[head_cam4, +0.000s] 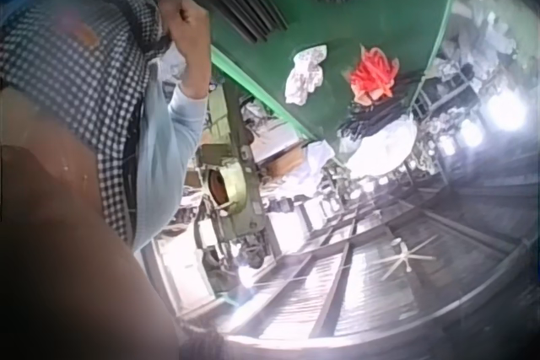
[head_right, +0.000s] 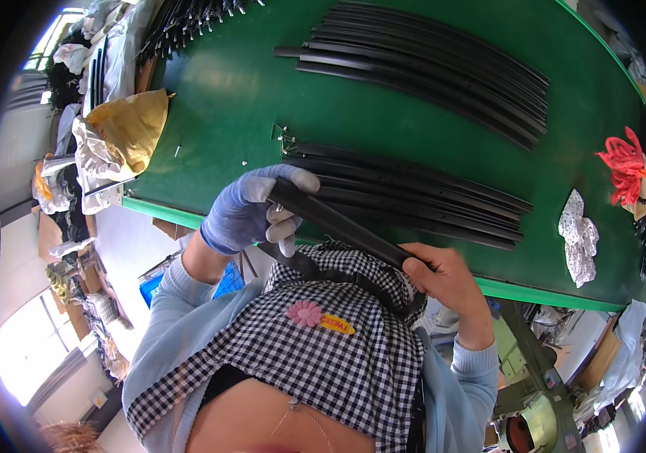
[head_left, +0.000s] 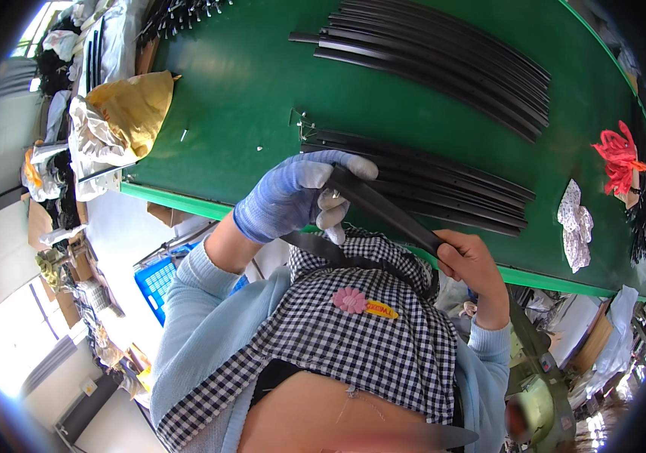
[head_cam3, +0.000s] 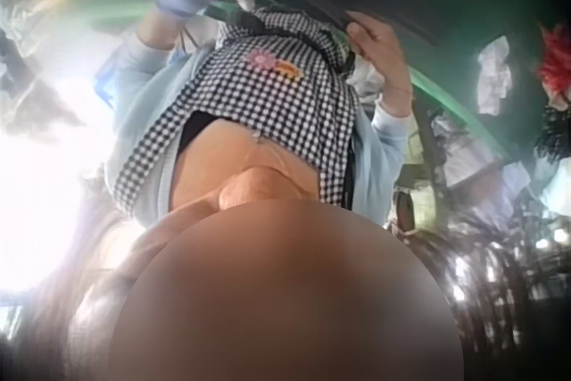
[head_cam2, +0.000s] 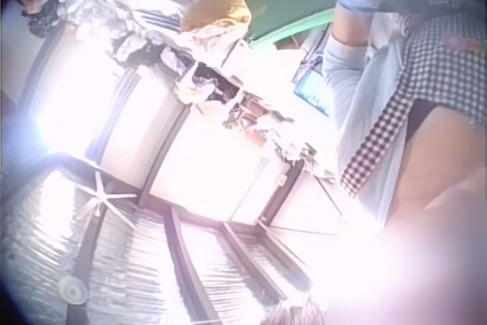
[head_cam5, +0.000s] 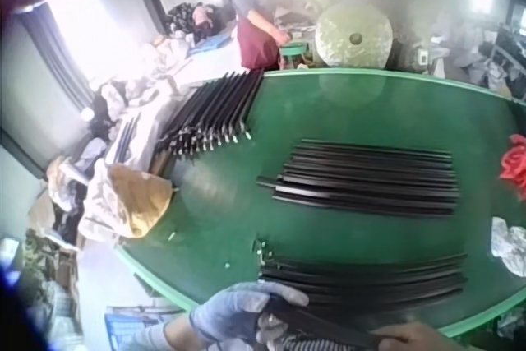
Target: The person transfers black rods from a yellow basket to a green workbench, then repeatedly picks up individual rods and small metal clips, inserts the clips into the rod ends, and places the assembled units back on the table. The person handles rods one at a time and organizes them in rows.
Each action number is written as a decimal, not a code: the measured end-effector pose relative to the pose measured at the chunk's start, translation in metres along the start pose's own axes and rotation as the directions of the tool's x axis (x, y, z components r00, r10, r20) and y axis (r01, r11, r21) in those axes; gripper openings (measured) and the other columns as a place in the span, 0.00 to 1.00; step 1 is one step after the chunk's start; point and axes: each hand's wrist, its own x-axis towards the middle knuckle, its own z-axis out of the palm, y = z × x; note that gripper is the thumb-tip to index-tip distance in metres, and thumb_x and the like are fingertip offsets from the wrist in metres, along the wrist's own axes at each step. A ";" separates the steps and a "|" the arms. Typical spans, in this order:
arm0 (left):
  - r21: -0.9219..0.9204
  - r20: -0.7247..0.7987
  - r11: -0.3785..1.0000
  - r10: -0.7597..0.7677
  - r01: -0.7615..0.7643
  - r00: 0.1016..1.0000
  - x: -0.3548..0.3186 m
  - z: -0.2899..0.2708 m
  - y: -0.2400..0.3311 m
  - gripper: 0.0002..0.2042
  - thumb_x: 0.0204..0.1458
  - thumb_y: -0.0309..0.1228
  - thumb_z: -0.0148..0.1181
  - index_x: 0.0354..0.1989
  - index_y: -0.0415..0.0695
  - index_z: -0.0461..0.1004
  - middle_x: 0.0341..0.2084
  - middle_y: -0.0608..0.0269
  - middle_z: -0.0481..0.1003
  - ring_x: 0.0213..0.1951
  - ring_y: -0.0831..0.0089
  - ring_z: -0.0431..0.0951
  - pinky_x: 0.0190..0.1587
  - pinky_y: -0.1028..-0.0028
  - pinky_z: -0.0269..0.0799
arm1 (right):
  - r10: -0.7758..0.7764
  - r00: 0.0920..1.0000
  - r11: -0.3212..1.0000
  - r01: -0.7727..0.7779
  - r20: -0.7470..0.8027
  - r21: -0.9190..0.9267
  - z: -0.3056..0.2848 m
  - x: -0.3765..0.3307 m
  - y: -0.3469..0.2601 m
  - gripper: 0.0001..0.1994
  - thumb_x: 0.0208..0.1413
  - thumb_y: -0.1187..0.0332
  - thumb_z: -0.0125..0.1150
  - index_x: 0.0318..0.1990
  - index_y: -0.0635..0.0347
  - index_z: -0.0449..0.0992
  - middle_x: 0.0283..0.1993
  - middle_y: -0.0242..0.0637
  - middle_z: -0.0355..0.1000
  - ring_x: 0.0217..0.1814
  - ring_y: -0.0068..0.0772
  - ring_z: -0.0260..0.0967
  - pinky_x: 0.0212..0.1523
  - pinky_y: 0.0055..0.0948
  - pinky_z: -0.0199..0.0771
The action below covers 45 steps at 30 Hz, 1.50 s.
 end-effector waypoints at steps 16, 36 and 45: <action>0.938 -0.289 0.346 0.788 -0.004 0.543 0.009 -0.115 0.027 0.13 0.64 0.31 0.56 0.52 0.38 0.77 0.37 0.63 0.78 0.37 0.76 0.80 0.43 0.77 0.76 | -0.596 0.793 0.371 0.134 -0.125 -0.919 -0.004 0.102 0.032 0.18 0.57 0.59 0.64 0.56 0.44 0.79 0.34 0.31 0.68 0.36 0.32 0.66 0.37 0.32 0.73; 0.638 0.296 -0.710 0.583 0.297 0.757 0.223 -0.134 0.033 0.19 0.60 0.48 0.54 0.55 0.54 0.76 0.56 0.61 0.71 0.61 0.60 0.67 0.71 0.48 0.48 | -0.769 0.474 0.453 -0.068 -0.428 -0.889 -0.053 0.148 0.035 0.18 0.58 0.63 0.63 0.55 0.54 0.76 0.60 0.41 0.67 0.64 0.49 0.61 0.64 0.48 0.62; 0.670 0.380 -0.722 0.530 0.169 0.758 0.172 -0.139 0.009 0.19 0.60 0.42 0.56 0.58 0.52 0.75 0.55 0.60 0.73 0.62 0.56 0.67 0.69 0.53 0.54 | -0.605 0.666 0.245 -0.368 -0.438 -0.897 -0.082 0.201 0.052 0.29 0.68 0.50 0.49 0.73 0.47 0.56 0.78 0.42 0.45 0.79 0.51 0.44 0.70 0.67 0.50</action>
